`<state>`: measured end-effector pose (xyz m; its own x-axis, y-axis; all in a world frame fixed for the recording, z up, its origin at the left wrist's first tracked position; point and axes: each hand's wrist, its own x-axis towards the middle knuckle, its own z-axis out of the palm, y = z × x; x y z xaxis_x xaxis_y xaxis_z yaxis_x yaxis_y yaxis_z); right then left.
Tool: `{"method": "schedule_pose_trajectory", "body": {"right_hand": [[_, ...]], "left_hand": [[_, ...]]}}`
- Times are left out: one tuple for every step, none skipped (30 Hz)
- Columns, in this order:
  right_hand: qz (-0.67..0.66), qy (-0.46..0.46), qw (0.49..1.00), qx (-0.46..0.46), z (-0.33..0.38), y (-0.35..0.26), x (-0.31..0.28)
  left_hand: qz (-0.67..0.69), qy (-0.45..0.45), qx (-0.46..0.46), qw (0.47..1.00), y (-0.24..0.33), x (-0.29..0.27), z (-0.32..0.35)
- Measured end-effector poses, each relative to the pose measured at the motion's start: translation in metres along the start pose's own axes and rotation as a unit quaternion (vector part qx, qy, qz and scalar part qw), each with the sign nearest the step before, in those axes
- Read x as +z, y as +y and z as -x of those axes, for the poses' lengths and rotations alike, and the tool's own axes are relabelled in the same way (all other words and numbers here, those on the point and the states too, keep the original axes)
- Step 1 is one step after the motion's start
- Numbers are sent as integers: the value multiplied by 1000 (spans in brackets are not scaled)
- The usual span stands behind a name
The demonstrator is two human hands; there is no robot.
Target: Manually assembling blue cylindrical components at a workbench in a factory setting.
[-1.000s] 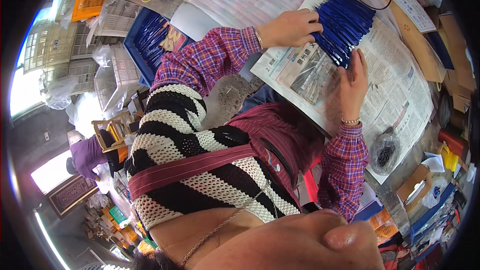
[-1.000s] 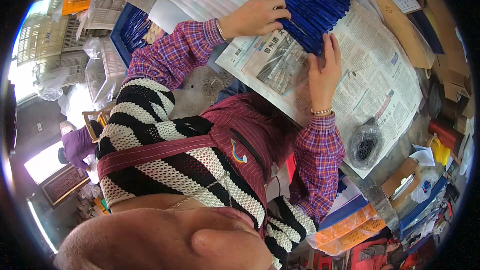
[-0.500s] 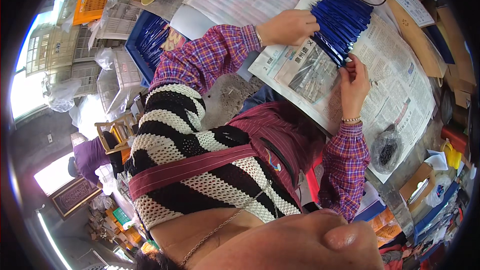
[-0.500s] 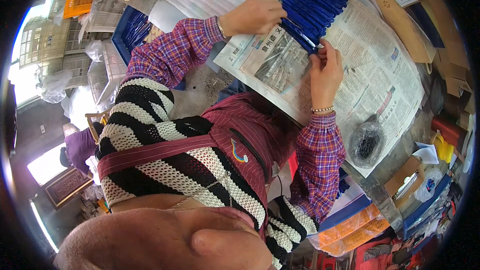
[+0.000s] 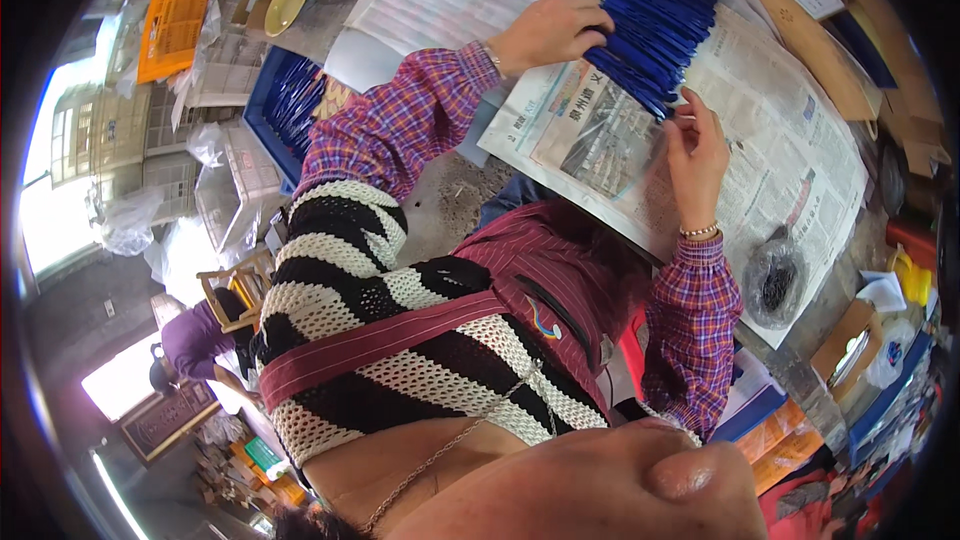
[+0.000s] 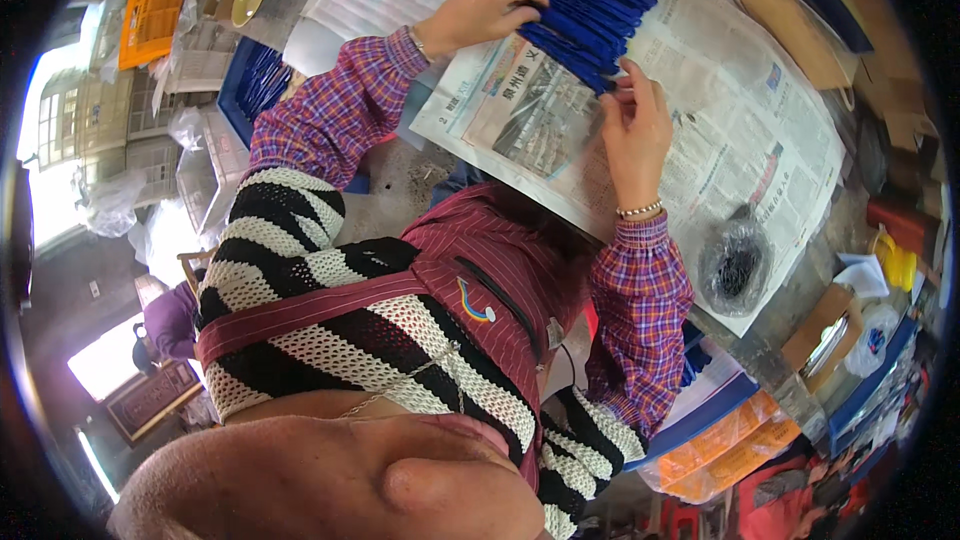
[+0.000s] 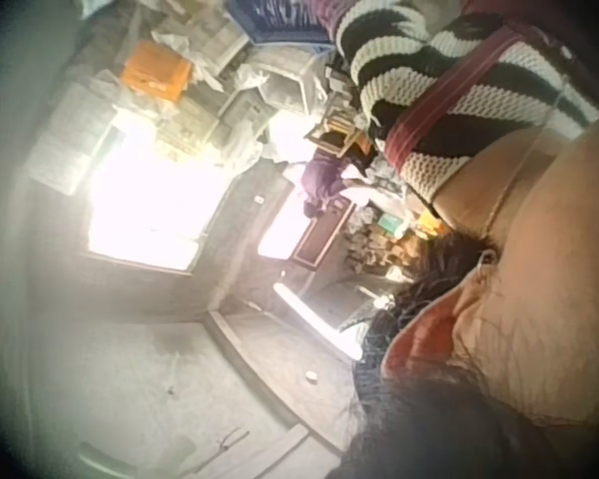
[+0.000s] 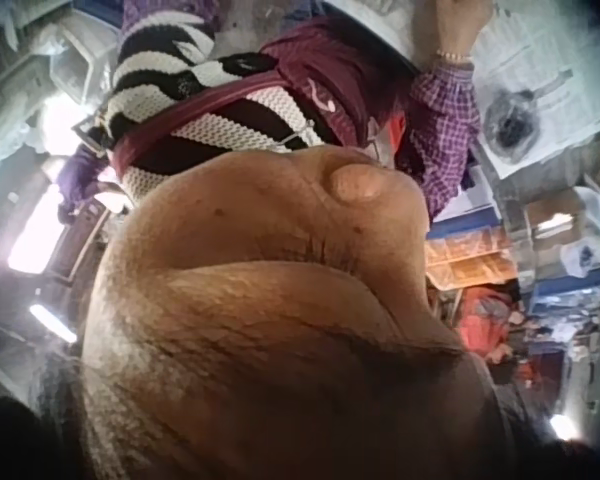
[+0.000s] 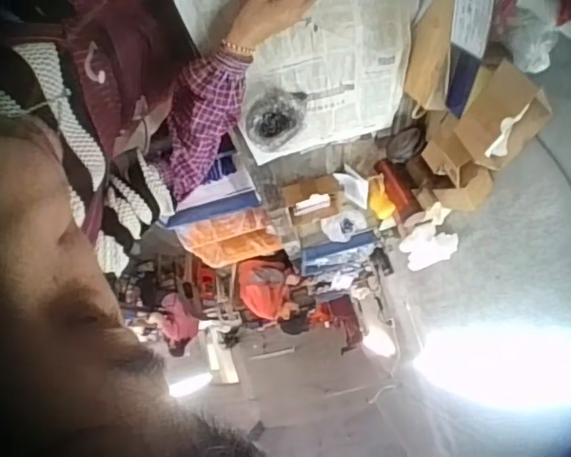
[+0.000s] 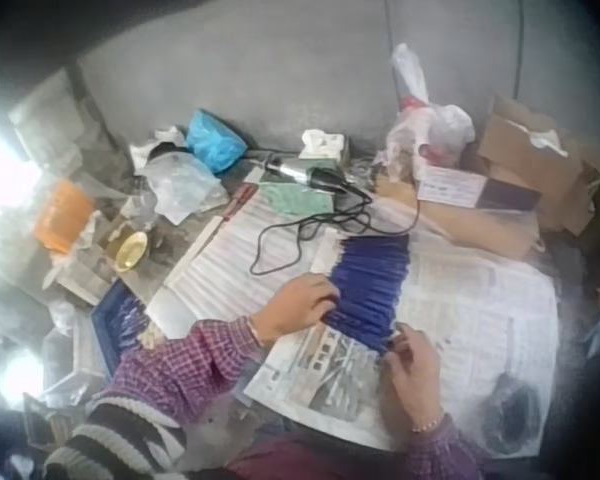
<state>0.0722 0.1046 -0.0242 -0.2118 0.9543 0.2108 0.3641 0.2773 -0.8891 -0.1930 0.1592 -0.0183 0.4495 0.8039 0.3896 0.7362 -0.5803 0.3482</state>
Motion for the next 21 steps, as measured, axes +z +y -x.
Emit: {"method": "schedule_pose_trajectory", "body": {"right_hand": [[5, -3, 1000, 7, 0, 0, -2], [4, -3, 1000, 6, -1, -1, -3], [4, -8, 1000, 4, 0, -2, -9], [-2, -8, 1000, 10, 0, -8, -13], [8, 4, 1000, 19, 3, -8, -21], [-4, 4, 1000, 4, 8, -12, -29], [-17, 0, 1000, -15, 11, -15, -36], [-5, -7, 1000, -6, 17, -24, -48], [8, 9, 1000, 3, 27, -27, -63], [10, 6, 1000, 14, 39, -26, -76], [16, 6, 999, 28, 51, -28, -91], [27, 28, 999, 32, 59, -30, -100], [23, 54, 997, 49, 70, -30, -110], [17, 74, 995, 62, 82, -25, -122], [45, 94, 991, 85, 97, -23, -139], [36, 137, 984, 113, 112, -18, -151], [26, 181, 973, 140, 128, -12, -162], [49, 212, 964, 154, 146, -5, -175], [71, 240, 953, 171, 165, 4, -187], [92, 268, 940, 189, 181, 11, -198], [136, 270, 923, 240, 195, 18, -210]], "left_hand": [[2, -12, 12, 1000, 1, -1, -3], [5, -14, 17, 1000, -3, 0, -5], [6, -13, 17, 1000, -4, 3, -5], [4, -15, 7, 1000, -3, 2, -6], [2, -17, 7, 1000, -5, 3, -7], [1, -22, 10, 1000, -7, 2, -10], [3, -28, 8, 1000, -10, 1, -12], [5, -30, 14, 999, -12, 2, -14], [10, -30, 23, 999, -11, 6, -19], [17, -39, 26, 999, -8, 7, -20], [16, -45, 14, 999, -6, 6, -22], [9, -55, 4, 998, -4, 2, -23], [24, -61, 12, 998, -2, -4, -29], [35, -64, 15, 997, 4, -7, -37], [62, -86, 17, 994, 16, -7, -47], [84, -109, 18, 990, 27, -10, -58], [99, -115, 47, 987, 44, -8, -71], [110, -129, 86, 982, 59, -5, -84], [126, -141, 126, 974, 76, 4, -96], [151, -162, 131, 966, 95, 11, -107], [159, -183, 152, 958, 117, 19, -119]]}}
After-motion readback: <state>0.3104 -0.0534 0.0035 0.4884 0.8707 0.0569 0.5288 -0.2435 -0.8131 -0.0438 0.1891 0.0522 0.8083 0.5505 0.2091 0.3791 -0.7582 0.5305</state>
